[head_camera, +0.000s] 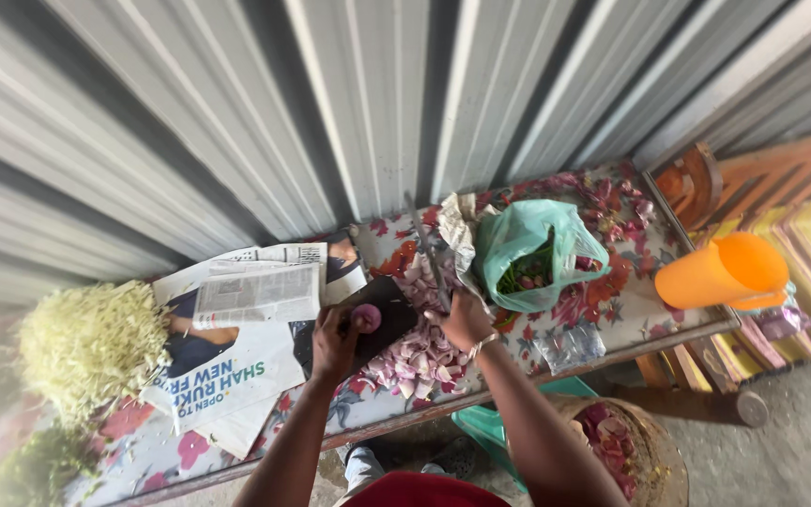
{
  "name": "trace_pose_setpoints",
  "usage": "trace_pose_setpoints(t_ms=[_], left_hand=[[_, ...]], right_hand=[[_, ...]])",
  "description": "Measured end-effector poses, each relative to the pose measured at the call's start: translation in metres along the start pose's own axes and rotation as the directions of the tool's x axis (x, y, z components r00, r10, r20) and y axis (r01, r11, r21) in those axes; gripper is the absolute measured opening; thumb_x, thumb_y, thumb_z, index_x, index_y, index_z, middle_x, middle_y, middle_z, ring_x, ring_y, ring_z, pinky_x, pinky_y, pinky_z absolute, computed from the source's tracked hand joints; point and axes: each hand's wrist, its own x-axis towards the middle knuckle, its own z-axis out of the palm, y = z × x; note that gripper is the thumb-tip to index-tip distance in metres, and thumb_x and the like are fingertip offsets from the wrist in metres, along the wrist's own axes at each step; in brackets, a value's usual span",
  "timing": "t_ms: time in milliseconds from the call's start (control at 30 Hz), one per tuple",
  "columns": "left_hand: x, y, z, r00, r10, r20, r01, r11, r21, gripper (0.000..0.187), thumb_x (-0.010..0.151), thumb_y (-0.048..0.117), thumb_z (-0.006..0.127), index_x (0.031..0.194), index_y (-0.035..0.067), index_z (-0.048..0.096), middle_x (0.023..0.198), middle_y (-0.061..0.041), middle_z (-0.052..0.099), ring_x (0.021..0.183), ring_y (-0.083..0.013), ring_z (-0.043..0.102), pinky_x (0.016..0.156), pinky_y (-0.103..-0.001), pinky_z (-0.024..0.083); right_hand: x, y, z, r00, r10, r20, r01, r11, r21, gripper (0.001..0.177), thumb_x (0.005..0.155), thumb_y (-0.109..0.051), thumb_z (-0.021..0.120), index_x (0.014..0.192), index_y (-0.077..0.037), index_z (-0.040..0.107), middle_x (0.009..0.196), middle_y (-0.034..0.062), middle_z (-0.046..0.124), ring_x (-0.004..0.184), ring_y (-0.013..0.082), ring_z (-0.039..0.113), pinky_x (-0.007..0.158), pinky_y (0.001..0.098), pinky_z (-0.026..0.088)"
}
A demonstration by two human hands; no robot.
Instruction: The person chops red onions on a small cutting board using a knife. They repeatedly pick up onion pieces, slice them, and place the chopped pieces into a pile on the table.
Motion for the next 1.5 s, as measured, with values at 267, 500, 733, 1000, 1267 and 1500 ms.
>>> trace_pose_setpoints(t_ms=[267,500,733,1000,1267,1500], left_hand=[[0.005,-0.017,-0.001,0.971,0.237,0.041,-0.239,0.969,0.056,0.020,0.086,0.004,0.065,0.105,0.006,0.068,0.106,-0.016,0.066,0.104,-0.0408,0.063,0.089,-0.048,0.051],[0.002,-0.031,0.006,0.964,0.261,0.046,-0.263,0.964,0.040,0.014,0.089,0.007,0.067,0.103,0.009,0.066,0.103,-0.015,0.063,0.101,-0.0392,0.063,0.087,-0.046,0.052],[0.011,-0.009,0.021,0.974,0.079,0.213,-0.112,0.983,0.147,0.020,0.088,0.015,0.072,0.107,0.012,0.066,0.107,-0.012,0.065,0.103,-0.0357,0.064,0.087,-0.046,0.053],[0.023,-0.038,0.003,0.874,0.359,0.328,-0.358,0.931,-0.065,0.013,0.084,0.010,0.075,0.096,0.009,0.073,0.102,-0.013,0.069,0.102,-0.0365,0.065,0.089,-0.046,0.052],[0.013,-0.065,0.013,0.885,0.366,0.287,-0.368,0.928,-0.048,0.022,0.083,0.000,0.065,0.104,0.006,0.069,0.105,-0.017,0.067,0.100,-0.0413,0.064,0.086,-0.047,0.053],[0.015,-0.063,0.013,0.889,0.370,0.269,-0.362,0.929,-0.079,0.012,0.089,0.010,0.068,0.100,0.004,0.069,0.101,-0.019,0.067,0.096,-0.0429,0.064,0.081,-0.049,0.053]], right_hand=[[-0.081,-0.119,0.033,0.962,-0.061,0.266,0.064,0.998,-0.002,0.034,0.090,-0.018,0.058,0.113,0.005,0.051,0.087,0.0313,0.069,0.081,0.0453,0.071,0.071,0.0517,0.060],[-0.081,-0.116,0.084,0.947,0.157,0.281,-0.148,0.988,-0.053,0.028,0.092,-0.014,0.053,0.108,0.009,0.055,0.090,0.0326,0.071,0.086,0.0455,0.072,0.077,0.0521,0.059],[-0.083,-0.075,0.112,0.962,0.199,0.188,-0.225,0.966,0.130,0.042,0.096,-0.037,0.060,0.102,0.005,0.060,0.086,0.0310,0.070,0.084,0.0478,0.070,0.075,0.0556,0.057],[-0.089,-0.085,0.087,0.980,0.152,0.129,-0.165,0.982,0.094,0.042,0.097,-0.037,0.059,0.109,0.003,0.054,0.086,0.0297,0.069,0.081,0.0485,0.070,0.072,0.0571,0.056],[-0.082,-0.139,0.048,0.962,0.168,0.216,-0.155,0.985,-0.078,0.021,0.090,-0.013,0.053,0.106,0.002,0.052,0.086,0.0303,0.071,0.082,0.0455,0.072,0.074,0.0542,0.057],[-0.062,-0.129,0.056,0.980,0.076,0.185,-0.056,0.992,-0.109,0.018,0.086,-0.009,0.051,0.101,0.002,0.054,0.087,0.0299,0.072,0.082,0.0439,0.073,0.077,0.0514,0.059]])
